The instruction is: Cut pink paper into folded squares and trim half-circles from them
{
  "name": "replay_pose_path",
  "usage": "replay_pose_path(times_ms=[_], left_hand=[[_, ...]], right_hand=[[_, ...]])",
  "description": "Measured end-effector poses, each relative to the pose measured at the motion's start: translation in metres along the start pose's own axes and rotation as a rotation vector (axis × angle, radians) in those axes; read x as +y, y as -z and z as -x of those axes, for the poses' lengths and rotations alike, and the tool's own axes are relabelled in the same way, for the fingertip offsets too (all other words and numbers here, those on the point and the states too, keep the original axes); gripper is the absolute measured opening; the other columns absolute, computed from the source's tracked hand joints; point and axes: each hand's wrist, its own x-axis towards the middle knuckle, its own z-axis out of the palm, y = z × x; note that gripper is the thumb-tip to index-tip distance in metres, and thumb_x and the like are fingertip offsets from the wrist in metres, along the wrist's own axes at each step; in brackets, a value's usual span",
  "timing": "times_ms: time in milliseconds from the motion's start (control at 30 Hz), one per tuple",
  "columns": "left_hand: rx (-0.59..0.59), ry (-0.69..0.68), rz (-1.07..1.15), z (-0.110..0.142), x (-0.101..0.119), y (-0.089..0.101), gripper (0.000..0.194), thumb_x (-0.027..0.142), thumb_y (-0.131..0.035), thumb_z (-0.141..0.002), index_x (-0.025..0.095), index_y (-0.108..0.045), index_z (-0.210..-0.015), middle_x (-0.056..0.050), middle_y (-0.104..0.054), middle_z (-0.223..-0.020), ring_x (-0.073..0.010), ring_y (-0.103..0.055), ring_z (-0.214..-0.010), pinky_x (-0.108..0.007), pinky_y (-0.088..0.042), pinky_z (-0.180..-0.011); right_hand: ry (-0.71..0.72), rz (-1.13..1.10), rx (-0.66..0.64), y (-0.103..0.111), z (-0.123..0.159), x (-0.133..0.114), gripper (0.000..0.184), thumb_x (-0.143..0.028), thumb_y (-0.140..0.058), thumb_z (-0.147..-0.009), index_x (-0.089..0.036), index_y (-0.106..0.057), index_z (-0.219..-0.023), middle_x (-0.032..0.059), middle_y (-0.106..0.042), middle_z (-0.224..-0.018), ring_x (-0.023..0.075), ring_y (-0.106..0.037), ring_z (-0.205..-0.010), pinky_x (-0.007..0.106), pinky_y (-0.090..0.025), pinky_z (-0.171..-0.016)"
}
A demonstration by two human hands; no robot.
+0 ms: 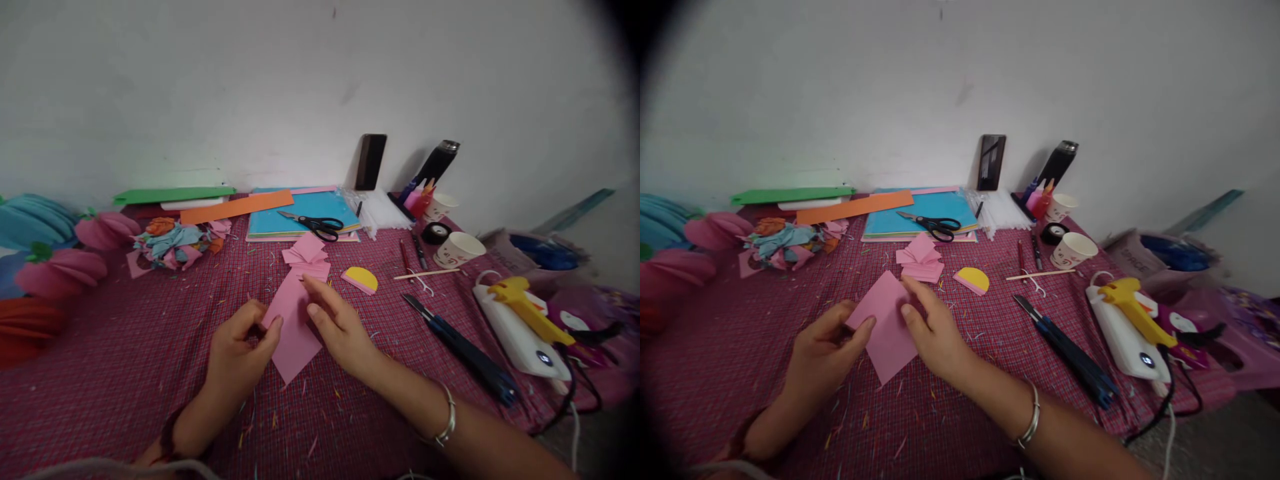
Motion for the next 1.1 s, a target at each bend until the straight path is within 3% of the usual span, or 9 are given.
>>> replay_pose_path(times_ms=[200,400,567,833,967,1100], left_hand=[[-0.015,-0.067,-0.011,0.0034,-0.0023,-0.0002,0.023,0.020,-0.058,-0.085,0.019,-0.049,-0.063,0.003,-0.050,-0.064,-0.0098,-0.048,-0.057,-0.023,-0.039,-0.054],[0.003,0.057,0.017,0.0029,0.0010,-0.0006,0.021,0.023,-0.059,-0.083,0.020,-0.050,-0.064,0.003,-0.049,-0.064,-0.0106,-0.047,-0.056,-0.023,-0.038,-0.054],[0.028,0.095,0.074,0.0015,0.0022,-0.0013,0.027,0.023,-0.060,-0.081,0.020,-0.045,-0.059,0.004,-0.046,-0.062,-0.0102,-0.044,-0.055,-0.023,-0.036,-0.052],[0.030,0.178,0.088,0.0034,0.0039,-0.0020,0.023,0.027,-0.060,-0.082,0.020,-0.048,-0.064,0.005,-0.044,-0.059,-0.0102,-0.042,-0.054,-0.022,-0.035,-0.050],[0.031,0.173,0.108,0.0018,0.0062,-0.0012,0.026,0.026,-0.061,-0.081,0.021,-0.045,-0.060,0.005,-0.043,-0.058,-0.0098,-0.042,-0.051,-0.022,-0.034,-0.048],[-0.006,0.087,0.071,0.0008,0.0044,0.0005,0.025,0.023,-0.061,-0.082,0.020,-0.046,-0.061,0.005,-0.045,-0.059,-0.0092,-0.044,-0.051,-0.021,-0.035,-0.049]], right_hand=[[-0.002,-0.038,0.024,0.0001,-0.0010,-0.0007,0.034,-0.026,-0.048,-0.093,-0.024,-0.054,-0.127,0.0087,-0.061,-0.128,0.0212,-0.056,-0.119,0.045,-0.043,-0.104],[-0.046,-0.097,0.036,-0.0010,-0.0007,-0.0049,0.030,-0.025,-0.050,-0.093,-0.025,-0.055,-0.123,0.0077,-0.061,-0.123,0.0202,-0.057,-0.115,0.042,-0.044,-0.100],[-0.071,-0.246,0.067,-0.0017,-0.0028,-0.0063,0.017,-0.023,-0.054,-0.089,-0.024,-0.057,-0.106,0.0052,-0.067,-0.108,0.0186,-0.063,-0.102,0.038,-0.050,-0.091],[0.050,0.056,0.012,-0.0012,-0.0002,-0.0068,0.041,-0.015,-0.051,-0.088,-0.025,-0.054,-0.127,0.0087,-0.059,-0.130,0.0220,-0.053,-0.122,0.046,-0.040,-0.105],[0.080,0.065,0.003,-0.0009,-0.0005,-0.0070,0.035,-0.015,-0.051,-0.088,-0.026,-0.057,-0.122,0.0076,-0.061,-0.125,0.0214,-0.055,-0.119,0.045,-0.043,-0.103],[0.055,0.072,-0.030,0.0061,-0.0026,-0.0071,0.052,-0.015,-0.052,-0.089,-0.029,-0.044,-0.138,0.0081,-0.059,-0.129,0.0225,-0.057,-0.116,0.047,-0.046,-0.100]])
